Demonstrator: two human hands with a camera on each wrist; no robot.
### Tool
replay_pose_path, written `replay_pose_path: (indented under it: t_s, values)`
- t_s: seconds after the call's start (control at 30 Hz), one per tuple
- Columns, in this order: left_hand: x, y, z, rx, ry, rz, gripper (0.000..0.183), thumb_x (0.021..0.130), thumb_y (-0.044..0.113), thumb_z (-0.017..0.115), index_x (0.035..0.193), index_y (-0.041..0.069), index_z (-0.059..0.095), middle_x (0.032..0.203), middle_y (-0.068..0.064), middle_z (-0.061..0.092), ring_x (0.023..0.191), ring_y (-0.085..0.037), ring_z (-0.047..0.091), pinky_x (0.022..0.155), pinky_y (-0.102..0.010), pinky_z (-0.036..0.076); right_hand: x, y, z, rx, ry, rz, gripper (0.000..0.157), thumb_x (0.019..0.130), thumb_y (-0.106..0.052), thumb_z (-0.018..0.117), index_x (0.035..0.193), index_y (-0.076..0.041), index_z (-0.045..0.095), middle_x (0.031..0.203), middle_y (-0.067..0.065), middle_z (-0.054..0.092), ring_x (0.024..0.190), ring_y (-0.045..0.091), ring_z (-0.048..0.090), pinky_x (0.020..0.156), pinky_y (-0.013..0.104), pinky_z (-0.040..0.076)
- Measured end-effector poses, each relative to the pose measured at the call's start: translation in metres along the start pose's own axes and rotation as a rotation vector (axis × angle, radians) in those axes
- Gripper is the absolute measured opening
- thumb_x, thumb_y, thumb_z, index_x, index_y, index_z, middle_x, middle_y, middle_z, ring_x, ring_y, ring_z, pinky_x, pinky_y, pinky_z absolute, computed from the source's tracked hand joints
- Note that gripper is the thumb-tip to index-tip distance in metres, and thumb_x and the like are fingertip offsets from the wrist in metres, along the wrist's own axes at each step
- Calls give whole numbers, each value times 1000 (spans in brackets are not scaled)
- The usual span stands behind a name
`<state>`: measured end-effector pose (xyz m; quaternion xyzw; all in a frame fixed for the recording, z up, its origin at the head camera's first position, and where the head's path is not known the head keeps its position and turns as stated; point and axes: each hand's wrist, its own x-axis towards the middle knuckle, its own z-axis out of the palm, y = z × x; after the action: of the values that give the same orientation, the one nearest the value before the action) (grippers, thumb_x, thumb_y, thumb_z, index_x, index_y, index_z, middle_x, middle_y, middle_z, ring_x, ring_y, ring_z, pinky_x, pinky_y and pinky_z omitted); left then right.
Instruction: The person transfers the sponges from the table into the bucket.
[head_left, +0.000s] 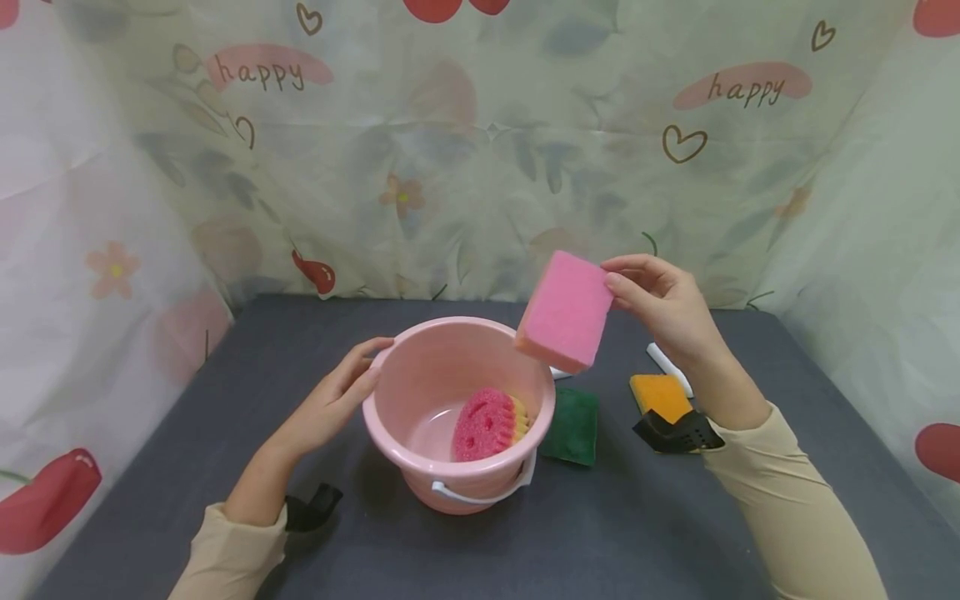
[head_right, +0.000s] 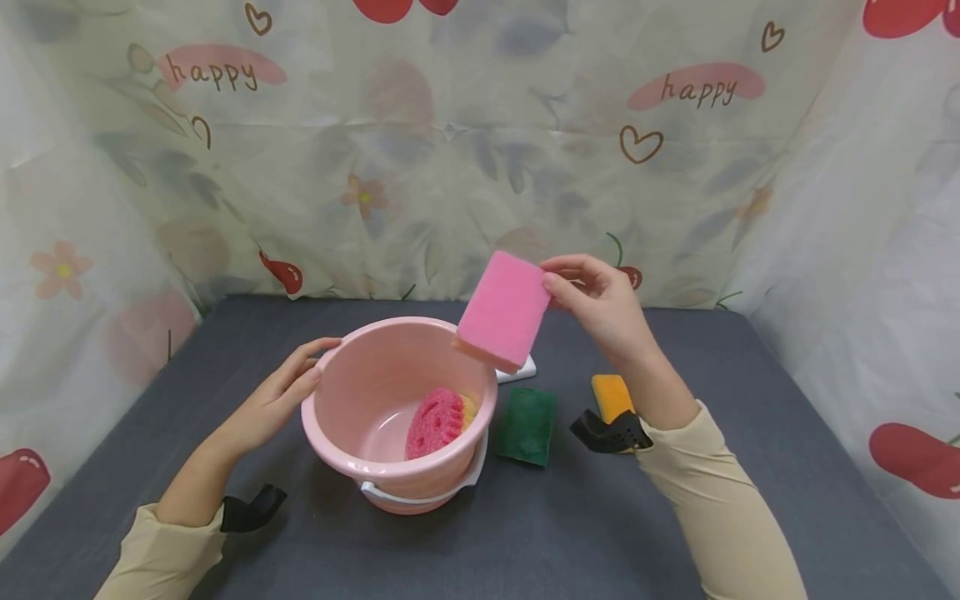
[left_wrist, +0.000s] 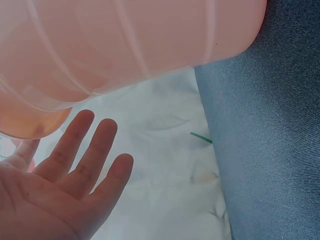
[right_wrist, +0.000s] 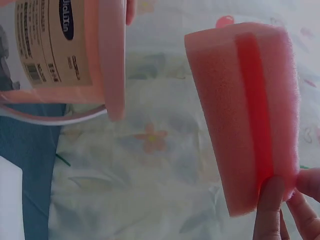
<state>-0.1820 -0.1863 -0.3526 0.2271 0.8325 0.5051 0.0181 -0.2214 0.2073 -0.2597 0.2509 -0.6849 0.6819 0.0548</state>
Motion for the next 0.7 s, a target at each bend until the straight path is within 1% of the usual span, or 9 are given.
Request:
replay_pose_path:
  t_s: [0.2,0.37,0.53,0.7]
  values:
    - [0,0,0,-7,-4,-4,42,101,25,37,142,19,30,131,-19,51,112,-32,55,85,-27,49,1,2,11,-29,-41,33,19,92,-6,55,106,-15,65,97,-7,66,86,9,62,79,22,53]
    - [-1,-1,0,-8,-1,-2,42,101,25,37,142,19,30,130,-19,51,111,-31,55,84,-26,49,2,2,19,-64,-64,76,18,92,-10,57,106,-16,64,98,-7,64,86,8,64,79,22,53]
    - [0,-1,1,-7,4,0,42,101,25,37,142,20,31,129,-18,52,110,-30,55,84,-27,49,3,4,26,-75,-75,115,17,92,-11,58,106,-17,64,98,-7,65,87,8,65,80,23,53]
    - [0,-1,0,-6,2,-6,42,101,26,37,142,20,31,128,-18,52,110,-30,56,85,-30,49,3,8,33,-108,-94,135,16,91,-13,59,106,-17,64,98,-7,65,88,8,66,80,25,54]
